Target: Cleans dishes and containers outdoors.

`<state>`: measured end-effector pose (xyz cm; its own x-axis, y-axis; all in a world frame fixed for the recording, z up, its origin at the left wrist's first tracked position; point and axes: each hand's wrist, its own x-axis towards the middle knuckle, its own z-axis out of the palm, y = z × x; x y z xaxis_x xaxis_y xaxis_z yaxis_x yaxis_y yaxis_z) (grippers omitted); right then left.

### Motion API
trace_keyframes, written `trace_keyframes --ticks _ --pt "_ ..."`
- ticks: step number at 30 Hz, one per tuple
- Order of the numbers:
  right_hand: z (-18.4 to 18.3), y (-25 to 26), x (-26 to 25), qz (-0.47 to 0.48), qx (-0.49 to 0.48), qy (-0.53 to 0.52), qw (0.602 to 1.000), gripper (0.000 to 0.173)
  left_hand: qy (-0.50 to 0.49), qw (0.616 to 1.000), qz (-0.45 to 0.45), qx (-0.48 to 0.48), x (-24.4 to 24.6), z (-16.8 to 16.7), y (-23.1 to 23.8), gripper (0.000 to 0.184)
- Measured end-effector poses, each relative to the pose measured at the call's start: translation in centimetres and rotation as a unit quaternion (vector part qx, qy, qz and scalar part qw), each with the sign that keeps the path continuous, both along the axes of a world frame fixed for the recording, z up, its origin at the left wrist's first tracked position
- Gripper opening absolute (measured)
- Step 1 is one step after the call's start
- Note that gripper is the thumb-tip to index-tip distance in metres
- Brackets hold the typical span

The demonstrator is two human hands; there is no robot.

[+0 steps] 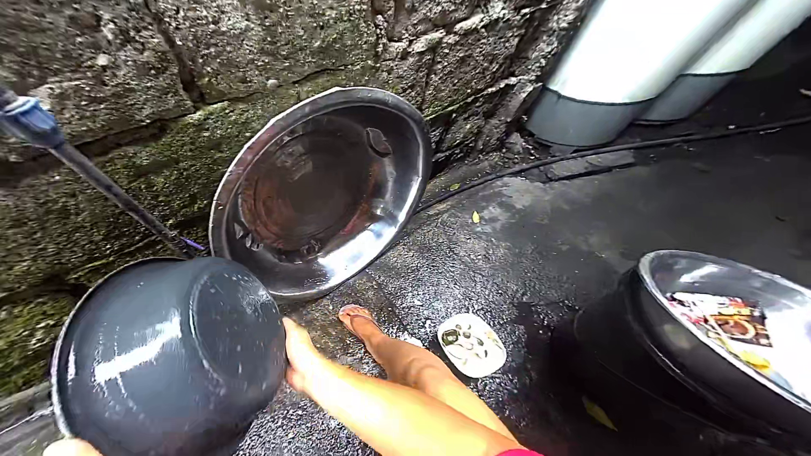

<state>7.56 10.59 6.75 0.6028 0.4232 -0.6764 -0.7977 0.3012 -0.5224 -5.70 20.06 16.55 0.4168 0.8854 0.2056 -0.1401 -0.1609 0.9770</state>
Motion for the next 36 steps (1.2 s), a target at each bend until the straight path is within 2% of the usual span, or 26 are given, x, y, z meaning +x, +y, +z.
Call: trace_keyframes --ticks 1,3,4,5,6,7,9,11,13,14,15,16,17,19,20,21,22,24,25,27,29,31,32,36 --pt "-0.1 0.5 -2.0 0.002 -0.016 -0.003 1.000 0.055 0.007 1.000 0.021 -0.005 0.7 -0.8 0.2 0.052" --pt "0.5 0.6 -5.9 0.052 -0.089 -0.092 0.990 0.045 0.028 0.996 0.082 -0.012 2.6 -2.0 -0.3 0.055" --pt "1.5 0.3 -7.7 0.079 -0.138 -0.164 0.973 0.045 0.041 0.994 0.102 -0.018 3.3 -2.7 -0.3 0.056" --pt "2.1 -0.2 -9.3 0.091 -0.158 -0.241 0.953 0.053 0.058 0.992 0.113 -0.027 3.9 -3.3 -0.3 0.057" --pt "2.1 -0.5 -10.9 0.081 -0.153 -0.320 0.932 0.060 0.075 0.990 0.117 -0.036 4.2 -3.6 -0.3 0.057" --pt "1.6 -0.7 -12.1 0.060 -0.138 -0.399 0.905 0.057 0.092 0.988 0.117 -0.036 4.3 -3.9 -0.3 0.056" --pt "0.8 -1.0 -13.2 0.045 -0.077 -0.530 0.843 0.039 0.113 0.988 0.105 -0.026 4.2 -4.1 -0.5 0.055" --pt "0.1 -1.0 -12.1 0.063 -0.037 -0.636 0.768 0.035 0.130 0.987 0.086 -0.039 4.2 -4.4 -0.3 0.055" --pt "-0.3 -0.6 -9.3 0.089 -0.063 -0.739 0.665 0.037 0.154 0.982 0.055 -0.095 4.3 -3.9 -0.7 0.056" --pt "-0.1 -0.3 -7.5 0.089 -0.103 -0.782 0.608 0.037 0.161 0.979 0.048 -0.118 4.5 -3.8 -1.2 0.057" --pt "0.5 0.1 -5.7 0.082 -0.152 -0.805 0.567 0.038 0.166 0.978 0.045 -0.122 4.6 -3.8 -1.8 0.059" --pt "1.3 0.3 -3.9 0.094 -0.198 -0.796 0.564 0.040 0.171 0.979 0.036 -0.103 4.5 -4.0 -2.4 0.058" --pt "2.2 0.2 -2.0 0.125 -0.238 -0.754 0.599 0.042 0.176 0.982 0.022 -0.070 4.4 -4.1 -3.1 0.056" --pt "3.5 -0.6 2.3 0.197 -0.251 -0.581 0.749 0.046 0.166 0.986 -0.011 -0.024 3.8 -3.5 -4.0 0.050" --pt "2.8 -1.2 4.0 0.193 -0.232 -0.487 0.820 0.048 0.160 0.987 -0.017 -0.021 3.5 -3.1 -4.1 0.049" --pt "1.3 -1.7 5.2 0.176 -0.222 -0.410 0.867 0.050 0.147 0.988 -0.019 -0.029 3.3 -2.7 -3.8 0.049" --pt "-0.1 -2.0 5.6 0.144 -0.239 -0.355 0.892 0.050 0.133 0.990 -0.022 -0.038 3.1 -2.3 -3.4 0.050" --pt "-0.7 -1.8 4.0 0.128 -0.269 -0.305 0.905 0.049 0.112 0.993 -0.023 -0.020 3.0 -2.2 -2.2 0.050" --pt "-0.4 -1.4 2.3 0.132 -0.251 -0.310 0.907 0.050 0.105 0.994 -0.024 -0.006 3.0 -2.6 -1.4 0.050" --pt "0.9 -0.8 -1.7 0.121 -0.184 -0.367 0.904 0.050 0.124 0.992 -0.004 -0.006 3.0 -3.6 0.2 0.052" --pt "2.1 -0.6 -3.9 0.083 -0.117 -0.465 0.873 0.047 0.161 0.986 0.000 -0.041 3.1 -4.4 0.7 0.055" --pt "2.9 -0.6 -2.4 0.055 -0.111 -0.545 0.829 0.041 0.183 0.981 -0.015 -0.067 3.3 -4.7 -0.1 0.054" --pt "3.4 -0.8 -0.6 0.056 -0.126 -0.550 0.824 0.038 0.190 0.979 -0.029 -0.074 3.3 -4.5 -0.7 0.054" --pt "4.5 -2.5 5.9 0.002 -0.169 -0.501 0.849 0.036 0.217 0.972 -0.061 -0.068 2.9 -4.2 -2.2 0.049"
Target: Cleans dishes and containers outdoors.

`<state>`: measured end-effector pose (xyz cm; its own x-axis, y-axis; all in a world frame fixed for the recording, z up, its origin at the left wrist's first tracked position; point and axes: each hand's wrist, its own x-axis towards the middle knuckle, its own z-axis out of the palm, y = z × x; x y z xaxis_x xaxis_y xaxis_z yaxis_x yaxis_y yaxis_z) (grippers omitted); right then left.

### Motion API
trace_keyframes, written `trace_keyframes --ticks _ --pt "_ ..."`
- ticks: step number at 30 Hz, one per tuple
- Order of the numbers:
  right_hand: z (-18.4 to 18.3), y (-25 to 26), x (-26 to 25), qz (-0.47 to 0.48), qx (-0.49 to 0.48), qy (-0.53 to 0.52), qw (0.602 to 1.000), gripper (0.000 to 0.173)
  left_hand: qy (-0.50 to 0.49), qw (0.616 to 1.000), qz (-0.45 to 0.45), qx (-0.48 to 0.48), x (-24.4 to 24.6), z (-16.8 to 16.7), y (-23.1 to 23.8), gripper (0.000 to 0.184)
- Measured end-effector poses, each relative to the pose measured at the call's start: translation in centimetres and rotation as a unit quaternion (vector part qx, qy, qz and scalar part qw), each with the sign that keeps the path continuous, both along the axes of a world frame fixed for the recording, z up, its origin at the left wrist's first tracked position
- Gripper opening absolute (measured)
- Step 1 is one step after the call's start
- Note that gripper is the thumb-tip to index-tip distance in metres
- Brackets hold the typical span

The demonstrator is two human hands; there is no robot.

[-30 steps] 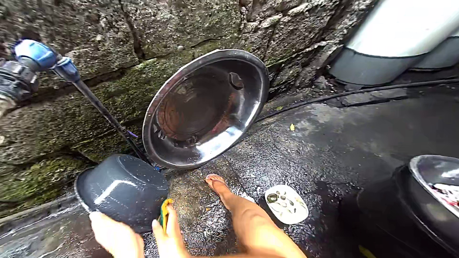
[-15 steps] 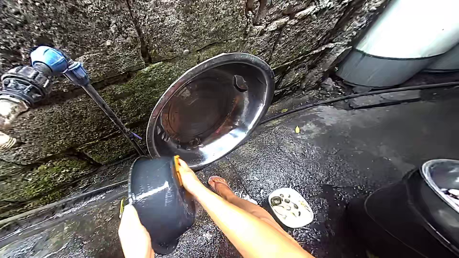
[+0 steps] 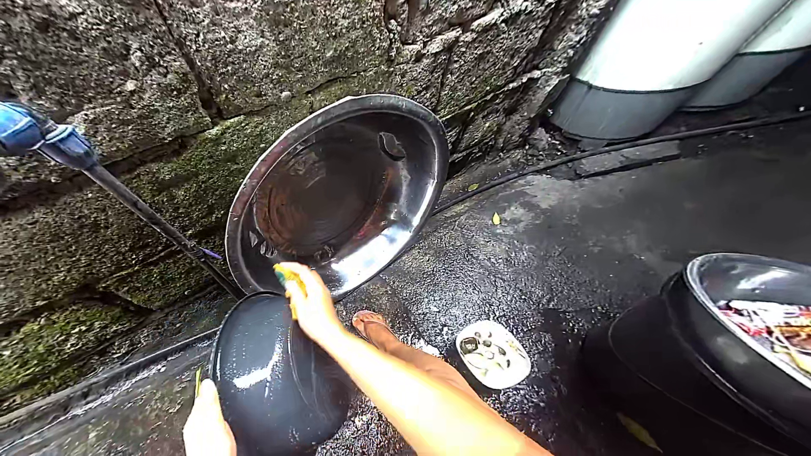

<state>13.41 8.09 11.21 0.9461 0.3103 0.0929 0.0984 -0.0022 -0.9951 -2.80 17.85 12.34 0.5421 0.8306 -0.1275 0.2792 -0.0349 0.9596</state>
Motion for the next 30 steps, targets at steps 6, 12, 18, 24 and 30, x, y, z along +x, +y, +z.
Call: trace_keyframes --ticks 6,12,18,24,30 --pt "2.6 -0.6 -1.8 0.106 0.186 0.254 0.943 0.016 0.038 0.998 -0.048 -0.021 0.4 -1.8 -1.9 0.048" --pt "2.4 1.0 -3.7 0.226 0.162 0.312 0.908 0.017 0.061 0.995 -0.082 0.005 1.6 -5.5 -3.1 0.042" --pt "2.4 2.5 -4.6 0.245 0.057 0.289 0.924 0.019 0.038 0.997 -0.055 -0.041 2.0 -7.2 -3.7 0.037" --pt "2.0 3.4 -6.0 0.237 -0.010 0.276 0.932 0.037 0.022 0.997 -0.065 -0.040 1.5 -7.4 -4.2 0.022" --pt "1.0 3.4 -6.7 0.256 -0.049 0.177 0.949 0.041 -0.005 0.992 -0.122 -0.043 0.6 -9.9 -3.4 0.031"
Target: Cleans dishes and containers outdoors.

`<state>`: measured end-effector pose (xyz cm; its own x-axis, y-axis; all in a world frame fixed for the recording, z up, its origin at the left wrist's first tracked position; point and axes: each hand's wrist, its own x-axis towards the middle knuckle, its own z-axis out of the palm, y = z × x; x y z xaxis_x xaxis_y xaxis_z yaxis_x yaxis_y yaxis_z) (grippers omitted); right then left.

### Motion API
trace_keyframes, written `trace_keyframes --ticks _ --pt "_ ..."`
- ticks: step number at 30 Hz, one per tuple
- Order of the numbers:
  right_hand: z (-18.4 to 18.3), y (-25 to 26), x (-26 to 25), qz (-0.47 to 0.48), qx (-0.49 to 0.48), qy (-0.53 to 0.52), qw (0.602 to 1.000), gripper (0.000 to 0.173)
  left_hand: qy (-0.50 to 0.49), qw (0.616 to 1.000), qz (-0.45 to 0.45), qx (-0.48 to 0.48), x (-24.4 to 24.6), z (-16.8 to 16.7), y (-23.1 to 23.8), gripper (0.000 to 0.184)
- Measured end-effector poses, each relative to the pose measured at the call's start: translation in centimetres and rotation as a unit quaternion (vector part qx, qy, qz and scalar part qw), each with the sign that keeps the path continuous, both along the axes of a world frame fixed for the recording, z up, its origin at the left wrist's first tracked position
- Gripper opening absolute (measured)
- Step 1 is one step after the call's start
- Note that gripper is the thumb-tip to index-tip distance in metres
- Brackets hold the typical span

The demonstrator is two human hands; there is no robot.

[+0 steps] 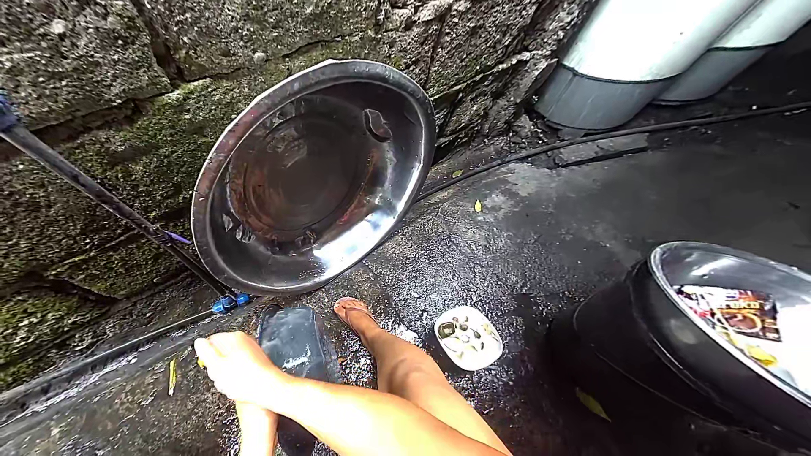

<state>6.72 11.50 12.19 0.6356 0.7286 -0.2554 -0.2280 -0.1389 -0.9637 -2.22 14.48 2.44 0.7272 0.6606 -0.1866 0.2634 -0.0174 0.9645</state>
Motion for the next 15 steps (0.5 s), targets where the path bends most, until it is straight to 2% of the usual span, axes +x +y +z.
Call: trace_keyframes --ticks 3,5,7,9,11,12,13,15 --pt "1.0 -1.5 0.1 -0.043 0.046 -0.033 0.997 0.037 0.090 0.996 -0.008 0.017 1.1 3.8 -0.9 0.032" --pt "2.3 -3.5 1.4 -0.132 0.138 0.019 0.981 0.032 0.084 0.994 0.005 0.065 2.0 3.3 -1.4 0.028" --pt "4.3 -7.0 4.4 -0.234 0.244 0.116 0.934 0.029 0.089 0.993 0.003 0.082 2.4 3.0 -1.2 0.044" --pt "5.9 -12.3 8.0 -0.344 0.276 0.163 0.882 0.025 0.109 0.989 -0.011 0.101 2.2 3.0 -0.8 0.050" --pt "3.9 -18.8 10.9 -0.454 0.195 0.098 0.864 0.021 0.117 0.985 -0.015 0.124 2.0 3.1 -0.7 0.047" --pt "1.1 -22.4 11.4 -0.496 0.107 0.045 0.861 0.028 0.118 0.984 -0.018 0.135 1.8 3.1 -0.6 0.045" --pt "-2.6 -26.2 11.1 -0.517 0.000 -0.004 0.856 0.036 0.123 0.982 -0.023 0.142 1.5 3.2 -0.6 0.045" --pt "-11.2 -33.4 9.1 -0.498 -0.191 -0.064 0.843 0.044 0.129 0.981 -0.038 0.142 1.2 3.7 -0.4 0.046"
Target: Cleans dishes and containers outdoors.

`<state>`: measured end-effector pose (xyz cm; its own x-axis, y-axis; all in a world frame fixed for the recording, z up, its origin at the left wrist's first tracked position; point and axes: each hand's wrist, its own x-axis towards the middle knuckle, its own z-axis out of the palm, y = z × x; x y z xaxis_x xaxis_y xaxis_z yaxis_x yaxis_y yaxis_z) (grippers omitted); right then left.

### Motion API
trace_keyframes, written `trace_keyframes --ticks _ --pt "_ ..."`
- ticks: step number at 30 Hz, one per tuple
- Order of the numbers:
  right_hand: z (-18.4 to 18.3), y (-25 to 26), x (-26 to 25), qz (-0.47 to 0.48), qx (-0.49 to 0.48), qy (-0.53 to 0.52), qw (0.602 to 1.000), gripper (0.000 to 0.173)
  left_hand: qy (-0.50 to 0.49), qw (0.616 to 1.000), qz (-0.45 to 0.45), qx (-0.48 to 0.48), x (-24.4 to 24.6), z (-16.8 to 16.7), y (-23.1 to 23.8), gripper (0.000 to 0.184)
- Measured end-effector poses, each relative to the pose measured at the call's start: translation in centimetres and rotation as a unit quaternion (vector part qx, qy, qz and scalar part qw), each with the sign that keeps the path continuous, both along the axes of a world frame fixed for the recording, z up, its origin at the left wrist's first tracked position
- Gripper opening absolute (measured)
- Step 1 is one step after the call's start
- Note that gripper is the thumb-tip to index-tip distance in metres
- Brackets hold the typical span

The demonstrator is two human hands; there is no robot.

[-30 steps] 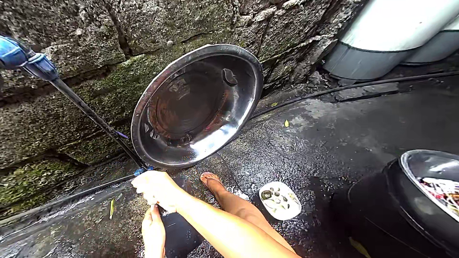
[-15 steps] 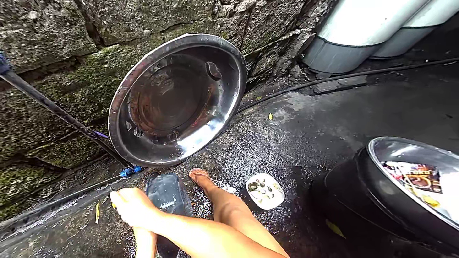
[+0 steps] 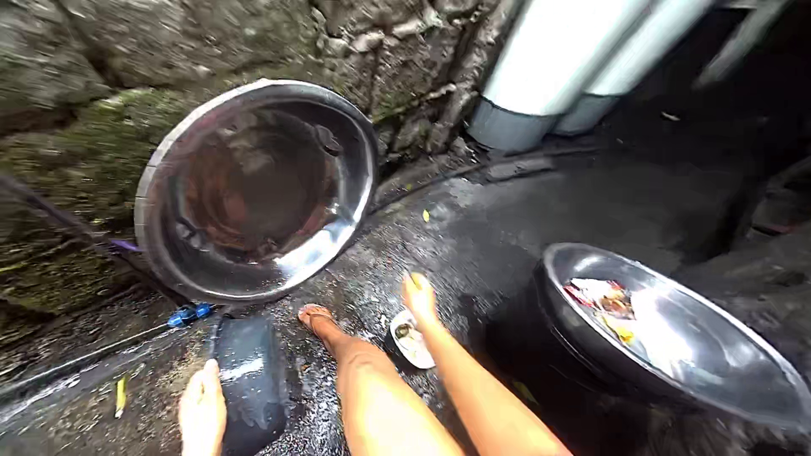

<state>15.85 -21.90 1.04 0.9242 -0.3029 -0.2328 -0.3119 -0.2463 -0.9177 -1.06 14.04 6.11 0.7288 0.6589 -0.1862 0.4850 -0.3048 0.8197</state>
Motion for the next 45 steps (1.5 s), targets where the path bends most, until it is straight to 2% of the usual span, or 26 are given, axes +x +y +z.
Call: trace_keyframes --ticks 1,2,3,4,5,6,8,10,13,16,18,20,24,27,30,33,38,45 --pt "-3.8 -2.9 -1.2 0.018 -0.077 0.036 0.996 0.049 0.005 1.000 -0.006 -0.002 -0.2 0.3 0.1 0.046" --pt "-6.1 -5.1 -2.1 0.032 -0.127 0.093 0.987 0.063 0.012 1.000 -0.008 -0.003 -0.4 0.7 0.3 0.046" --pt "-7.0 -6.2 -2.6 0.041 -0.167 0.136 0.976 0.078 0.018 1.000 -0.006 0.000 -0.5 1.2 0.6 0.045" --pt "-6.7 -6.3 -2.4 0.057 -0.198 0.166 0.964 0.084 0.022 1.000 0.000 0.003 -0.6 1.9 1.1 0.044" --pt "-5.9 -5.5 -1.4 0.086 -0.224 0.179 0.954 0.084 0.023 1.000 0.007 0.010 -0.7 2.7 1.8 0.044" --pt "-4.6 -3.7 0.3 0.127 -0.237 0.165 0.949 0.076 0.014 1.000 0.015 0.022 -0.8 3.7 2.6 0.044" --pt "0.8 2.5 4.3 0.237 -0.231 0.068 0.941 0.053 -0.009 0.999 0.038 0.037 -1.1 6.2 4.6 0.044" --pt "9.5 11.3 6.2 0.335 -0.210 -0.058 0.917 0.040 -0.052 0.996 0.065 0.010 -1.7 8.9 6.8 0.046" --pt "22.4 24.8 3.1 0.454 -0.153 -0.235 0.846 0.033 -0.164 0.977 0.136 -0.016 -3.0 10.6 8.4 0.047" --pt "31.6 35.6 -3.1 0.530 -0.109 -0.354 0.763 0.038 -0.248 0.947 0.200 -0.051 -3.6 11.3 8.9 0.045" --pt "35.0 40.8 -6.6 0.524 -0.090 -0.397 0.748 0.052 -0.293 0.926 0.224 -0.083 -3.8 11.4 8.9 0.044" --pt "36.9 44.1 -8.2 0.512 -0.110 -0.412 0.746 0.057 -0.328 0.908 0.231 -0.125 -3.9 11.6 8.7 0.045" --pt "38.5 45.3 -8.8 0.465 -0.226 -0.410 0.751 0.035 -0.353 0.885 0.242 -0.185 -4.2 11.5 8.3 0.044" --pt "38.9 44.9 -9.0 0.451 -0.330 -0.420 0.715 0.028 -0.366 0.872 0.247 -0.211 -4.7 11.6 8.4 0.044" --pt "40.0 44.8 -9.0 0.478 -0.381 -0.410 0.677 0.029 -0.382 0.859 0.254 -0.227 -5.3 11.7 8.9 0.045" --pt "40.3 44.6 -8.4 0.505 -0.376 -0.417 0.656 0.027 -0.393 0.851 0.254 -0.236 -5.6 11.6 9.2 0.046" --pt "40.0 44.4 -7.0 0.568 -0.314 -0.433 0.626 0.024 -0.421 0.843 0.242 -0.230 -5.4 11.1 9.5 0.045" --pt "40.1 43.9 -6.3 0.595 -0.291 -0.427 0.616 0.027 -0.422 0.840 0.253 -0.229 -4.9 10.7 9.3 0.045"
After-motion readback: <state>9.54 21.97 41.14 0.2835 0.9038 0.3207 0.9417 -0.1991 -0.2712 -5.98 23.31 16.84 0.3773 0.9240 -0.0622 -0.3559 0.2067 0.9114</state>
